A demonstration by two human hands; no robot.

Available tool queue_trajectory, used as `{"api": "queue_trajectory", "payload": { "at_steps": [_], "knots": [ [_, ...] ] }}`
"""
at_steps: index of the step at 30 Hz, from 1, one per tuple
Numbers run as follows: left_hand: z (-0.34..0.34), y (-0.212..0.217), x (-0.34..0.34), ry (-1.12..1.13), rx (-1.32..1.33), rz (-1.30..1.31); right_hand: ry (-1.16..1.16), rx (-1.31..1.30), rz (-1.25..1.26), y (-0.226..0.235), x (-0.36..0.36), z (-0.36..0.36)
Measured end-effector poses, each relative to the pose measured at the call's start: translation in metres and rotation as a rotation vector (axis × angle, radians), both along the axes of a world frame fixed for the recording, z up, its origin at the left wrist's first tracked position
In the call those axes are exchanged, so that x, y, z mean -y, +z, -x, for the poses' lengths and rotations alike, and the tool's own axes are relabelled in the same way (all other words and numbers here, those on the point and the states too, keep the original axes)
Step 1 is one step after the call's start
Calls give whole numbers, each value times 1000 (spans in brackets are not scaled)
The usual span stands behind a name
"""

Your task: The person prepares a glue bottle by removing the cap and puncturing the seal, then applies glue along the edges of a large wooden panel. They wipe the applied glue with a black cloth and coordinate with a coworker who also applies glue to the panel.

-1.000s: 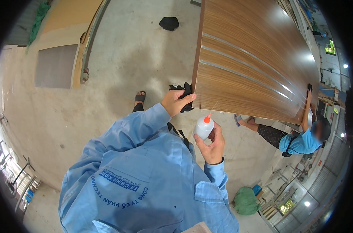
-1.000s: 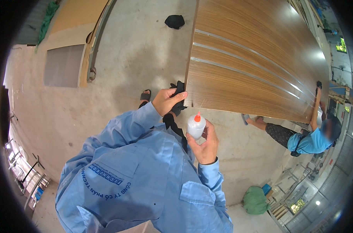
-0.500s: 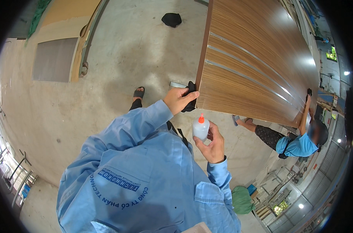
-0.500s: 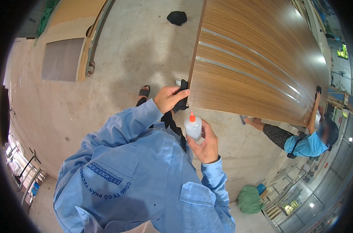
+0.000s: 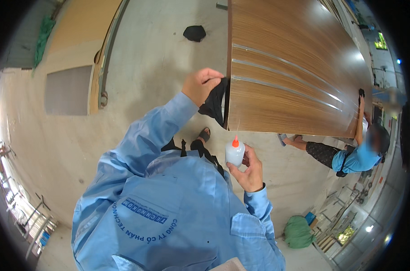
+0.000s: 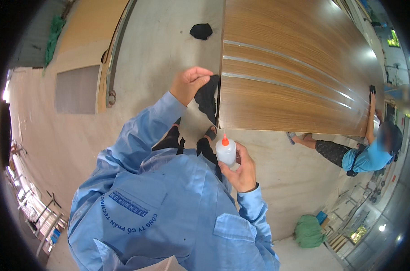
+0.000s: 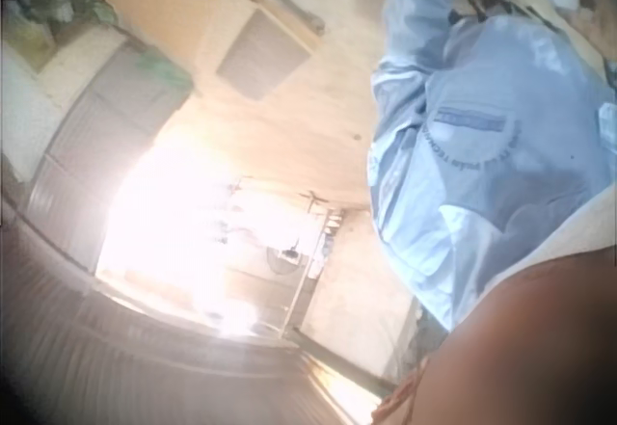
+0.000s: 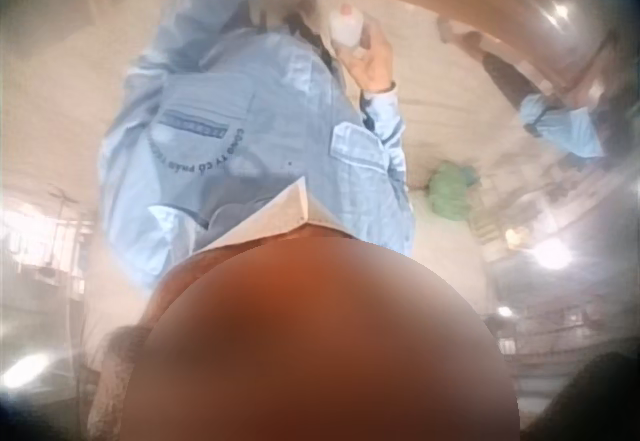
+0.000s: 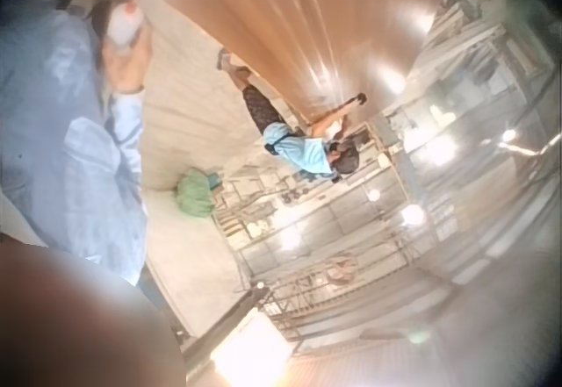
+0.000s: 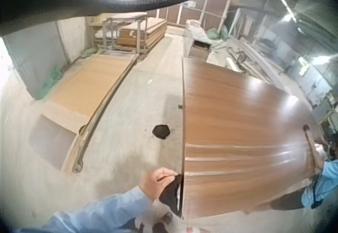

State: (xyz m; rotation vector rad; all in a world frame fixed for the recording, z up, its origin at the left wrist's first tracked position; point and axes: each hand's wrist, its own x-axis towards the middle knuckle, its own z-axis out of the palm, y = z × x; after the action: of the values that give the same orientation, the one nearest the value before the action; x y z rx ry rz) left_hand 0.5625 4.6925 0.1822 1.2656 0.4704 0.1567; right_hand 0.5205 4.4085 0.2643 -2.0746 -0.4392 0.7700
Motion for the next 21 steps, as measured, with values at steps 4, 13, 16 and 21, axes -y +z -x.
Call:
{"api": "queue_trajectory", "payload": {
  "at_steps": [4, 13, 16, 21],
  "knots": [
    [-71, 50, -16, 67, 361, -341, -129, -89, -100, -1, -9, 12],
    [-242, 137, -7, -87, 814, -569, -284, -121, -359, -21, -15, 46],
    [-244, 109, 17, -375, 768, -1389, -346, -176, -468, -26, -17, 56],
    [-209, 52, 5, -292, 906, -1604, -494, -155, -566, -30, -34, 76]
  ]
}}
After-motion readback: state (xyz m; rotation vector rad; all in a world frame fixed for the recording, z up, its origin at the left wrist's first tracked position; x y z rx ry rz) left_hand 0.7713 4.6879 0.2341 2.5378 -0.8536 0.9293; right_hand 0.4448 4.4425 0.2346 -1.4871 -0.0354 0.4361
